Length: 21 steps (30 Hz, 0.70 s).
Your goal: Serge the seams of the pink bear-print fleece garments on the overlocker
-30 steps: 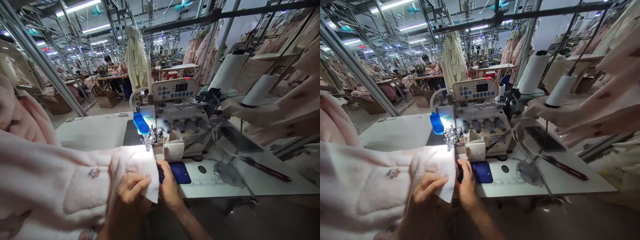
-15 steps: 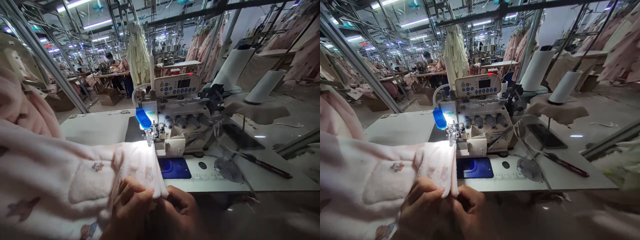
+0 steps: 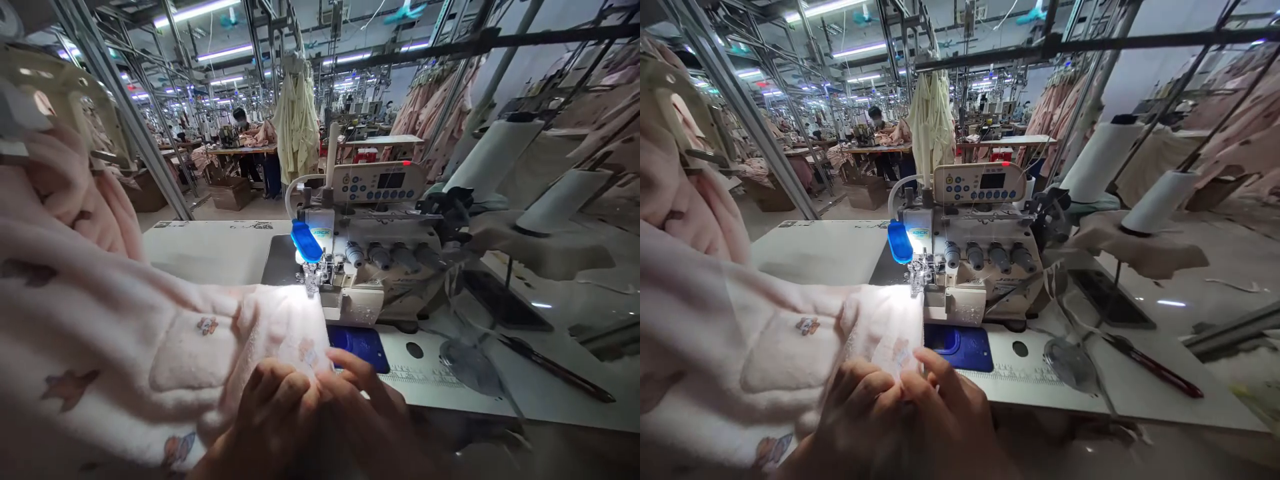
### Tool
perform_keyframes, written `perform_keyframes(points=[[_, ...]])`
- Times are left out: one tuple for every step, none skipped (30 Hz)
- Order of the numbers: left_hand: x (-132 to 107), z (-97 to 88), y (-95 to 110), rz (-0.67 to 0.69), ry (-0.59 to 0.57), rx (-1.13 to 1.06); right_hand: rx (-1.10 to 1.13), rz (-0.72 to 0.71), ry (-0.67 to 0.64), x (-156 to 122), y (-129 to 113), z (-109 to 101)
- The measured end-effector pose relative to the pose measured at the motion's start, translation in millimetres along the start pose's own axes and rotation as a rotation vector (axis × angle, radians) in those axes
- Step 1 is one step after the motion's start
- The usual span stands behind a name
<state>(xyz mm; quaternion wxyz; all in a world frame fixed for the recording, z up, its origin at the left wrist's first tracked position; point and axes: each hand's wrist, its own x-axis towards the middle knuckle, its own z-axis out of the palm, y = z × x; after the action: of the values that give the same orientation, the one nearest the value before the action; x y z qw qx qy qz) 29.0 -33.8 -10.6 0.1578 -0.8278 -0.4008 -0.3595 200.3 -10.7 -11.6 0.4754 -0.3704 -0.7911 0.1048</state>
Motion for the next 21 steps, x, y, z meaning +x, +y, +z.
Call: perform_keyframes(points=[[0.6, 2.0, -0.1, -0.007, 0.002, -0.008, 0.051, -0.013, -0.035, 0.9, 0.8, 1.6], [1.3, 4.3, -0.5, -0.022, 0.024, -0.005, 0.106, 0.0, -0.061, 0.9, 1.4, 3.3], [1.9, 6.5, -1.4, -0.039, 0.049, 0.015, 0.15, 0.031, -0.069, 0.0, 2.1, 5.2], [2.5, 8.4, -2.7, -0.053, 0.063, 0.045, 0.174, 0.069, -0.068, -1.8, 2.8, 7.3], [3.1, 9.8, -4.6, -0.055, 0.058, 0.077, 0.179, 0.105, -0.06, -4.1, 3.8, 9.8], [3.7, 10.5, -6.9, -0.05, 0.044, 0.103, 0.172, 0.126, -0.053, -6.5, 4.9, 12.6], [4.5, 10.5, -9.4, -0.045, 0.022, 0.116, 0.161, 0.135, -0.05, -8.6, 6.1, 15.7], [5.4, 10.0, -11.9, -0.043, -0.002, 0.111, 0.151, 0.136, -0.046, -10.0, 7.4, 18.9], [6.6, 9.2, -14.5, -0.04, -0.027, 0.095, 0.145, 0.137, -0.039, -10.7, 8.7, 21.8], [8.1, 8.3, -17.0, -0.038, -0.038, 0.077, 0.137, 0.139, -0.033, -10.4, 10.1, 24.3], [9.9, 7.6, -19.4, -0.039, -0.046, 0.066, 0.125, 0.142, -0.025, -9.4, 11.6, 25.9], [12.2, 7.2, -21.9, -0.045, -0.055, 0.061, 0.11, 0.145, -0.018, -7.8, 13.2, 26.8], [14.8, 7.0, -24.4, -0.052, -0.061, 0.061, 0.093, 0.146, -0.01, -5.7, 14.9, 26.8], [17.6, 7.0, -27.2, -0.056, -0.071, 0.066, 0.074, 0.144, -0.002, -3.3, 16.8, 26.3], [20.7, 7.0, -30.2, -0.056, -0.084, 0.077, 0.055, 0.137, 0.006, -0.7, 18.7, 25.5], [23.8, 7.1, -33.7, -0.048, -0.097, 0.094, 0.035, 0.125, 0.014, 2.2, 20.7, 25.0], [26.7, 7.1, -37.4, -0.03, -0.108, 0.114, 0.015, 0.11, 0.021, 5.3, 22.6, 24.9], [29.3, 7.2, -41.4, -0.013, -0.116, 0.134, -0.005, 0.095, 0.028, 8.9, 24.5, 25.5], [31.6, 7.2, -45.6, -0.001, -0.123, 0.146, -0.021, 0.075, 0.031, 12.8, 26.3, 26.7], [33.6, 7.2, -49.6, 0.004, -0.135, 0.148, -0.036, 0.047, 0.052, 17.1, 28.1, 28.4], [35.2, 7.2, -53.5, 0.005, -0.156, 0.138, -0.047, 0.007, 0.087, 21.6, 29.8, 30.1]])
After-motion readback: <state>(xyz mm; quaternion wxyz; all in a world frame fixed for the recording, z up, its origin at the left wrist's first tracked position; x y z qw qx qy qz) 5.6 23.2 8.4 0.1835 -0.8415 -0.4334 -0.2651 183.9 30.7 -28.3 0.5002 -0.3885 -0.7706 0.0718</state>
